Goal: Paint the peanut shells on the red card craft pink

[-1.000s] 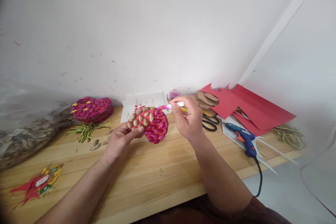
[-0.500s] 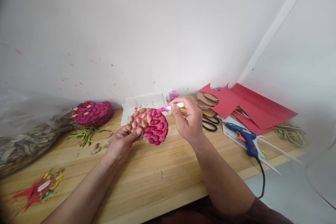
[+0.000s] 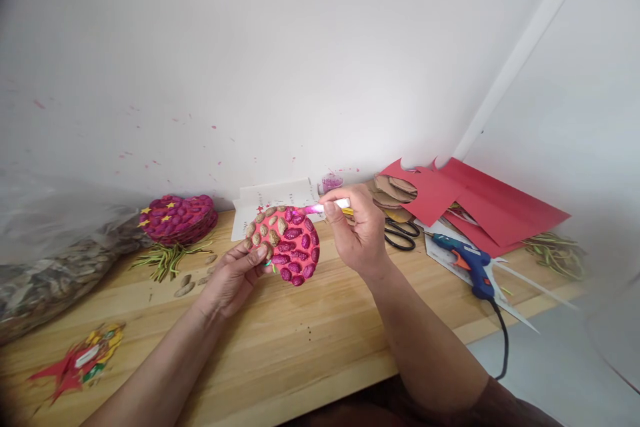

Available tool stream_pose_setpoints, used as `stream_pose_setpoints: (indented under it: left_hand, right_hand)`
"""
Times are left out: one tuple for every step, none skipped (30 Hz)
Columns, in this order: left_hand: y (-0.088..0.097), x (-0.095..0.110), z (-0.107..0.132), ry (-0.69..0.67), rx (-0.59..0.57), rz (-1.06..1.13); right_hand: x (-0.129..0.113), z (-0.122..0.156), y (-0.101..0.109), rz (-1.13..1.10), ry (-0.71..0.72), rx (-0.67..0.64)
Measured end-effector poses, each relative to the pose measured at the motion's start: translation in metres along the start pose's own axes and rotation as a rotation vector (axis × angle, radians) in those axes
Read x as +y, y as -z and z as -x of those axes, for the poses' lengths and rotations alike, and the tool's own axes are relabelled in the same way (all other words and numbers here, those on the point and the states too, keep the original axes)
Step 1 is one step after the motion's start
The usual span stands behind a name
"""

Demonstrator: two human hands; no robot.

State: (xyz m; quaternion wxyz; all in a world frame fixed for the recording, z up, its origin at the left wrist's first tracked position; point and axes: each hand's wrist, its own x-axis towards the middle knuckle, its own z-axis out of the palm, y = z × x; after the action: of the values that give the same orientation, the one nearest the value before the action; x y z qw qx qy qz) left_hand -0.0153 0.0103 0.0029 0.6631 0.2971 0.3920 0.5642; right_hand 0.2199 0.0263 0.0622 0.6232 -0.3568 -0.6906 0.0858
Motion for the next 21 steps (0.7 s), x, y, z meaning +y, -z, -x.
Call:
stream_pose_setpoints:
  left_hand:
    - [0.0,0.0003,0.0002,0.011,-0.011,0.009]
    - [0.0001,0.0005,0.0002,0.02,-0.021,0.017]
    - [0.0003,0.0005,0.0,0.027,-0.03,0.025]
    - [0.0005,0.0004,-0.0003,0.033,-0.035,0.033]
    - [0.0006,0.0003,-0.0007,0.036,-0.036,0.041]
    - [0.0006,0.0004,-0.001,0.039,-0.035,0.048]
    - [0.0006,0.0005,-0.0013,0.043,-0.035,0.056]
    - [0.0005,0.0008,-0.0014,0.049,-0.038,0.063]
    - [0.0004,0.0011,-0.0014,0.055,-0.044,0.07]
    - [0.0004,0.0014,-0.0014,0.064,-0.054,0.075]
    - [0.0005,0.0017,-0.0013,0.072,-0.065,0.078]
    - [0.0008,0.0019,-0.0012,0.079,-0.074,0.08]
    - [0.0012,0.0019,-0.0011,0.084,-0.08,0.08]
    - [0.0018,0.0019,-0.0012,0.088,-0.084,0.077]
    - [0.0024,0.0017,-0.0014,0.09,-0.088,0.074]
    - [0.0032,0.0015,-0.0016,0.09,-0.091,0.071]
    - [0.004,0.0012,-0.0019,0.088,-0.096,0.069]
    - [0.0049,0.0009,-0.0023,0.085,-0.1,0.068]
    - [0.0058,0.0006,-0.0028,0.083,-0.101,0.068]
    - [0.0066,0.0004,-0.0032,0.08,-0.099,0.068]
    - [0.0074,0.0002,-0.0036,0.078,-0.094,0.069]
  right_hand:
    - [0.0,0.0001,0.0001,-0.01,-0.003,0.009]
    - [0.0,0.0002,0.0003,-0.018,-0.007,0.014]
    - [0.0001,0.0002,0.0004,-0.022,-0.009,0.012]
    - [0.0003,0.0002,0.0006,-0.022,-0.01,0.004]
    - [0.0004,0.0002,0.0008,-0.019,-0.01,-0.005]
    - [0.0004,0.0002,0.001,-0.016,-0.008,-0.013]
    - [0.0003,0.0002,0.0012,-0.017,-0.008,-0.017]
    - [0.0001,0.0002,0.0014,-0.023,-0.012,-0.018]
    - [-0.0001,0.0002,0.0016,-0.034,-0.02,-0.015]
    - [-0.0003,0.0002,0.0017,-0.048,-0.028,-0.011]
    - [-0.0004,0.0002,0.0018,-0.063,-0.037,-0.005]
    - [-0.0004,0.0001,0.0019,-0.075,-0.044,-0.004]
    - [-0.0004,-0.0001,0.002,-0.083,-0.048,-0.007]
    - [-0.0002,-0.0002,0.0022,-0.083,-0.048,-0.011]
    - [0.0,-0.0004,0.0023,-0.073,-0.043,-0.013]
    - [0.0002,-0.0006,0.0025,-0.056,-0.036,-0.011]
    - [0.0003,-0.0008,0.0026,-0.038,-0.026,-0.004]
    - [0.0003,-0.001,0.0028,-0.024,-0.017,0.004]
    - [0.0003,-0.0011,0.0029,-0.019,-0.008,0.011]
    - [0.0004,-0.0012,0.0029,-0.02,-0.002,0.013]
    - [0.0005,-0.0011,0.0029,-0.026,0.002,0.01]
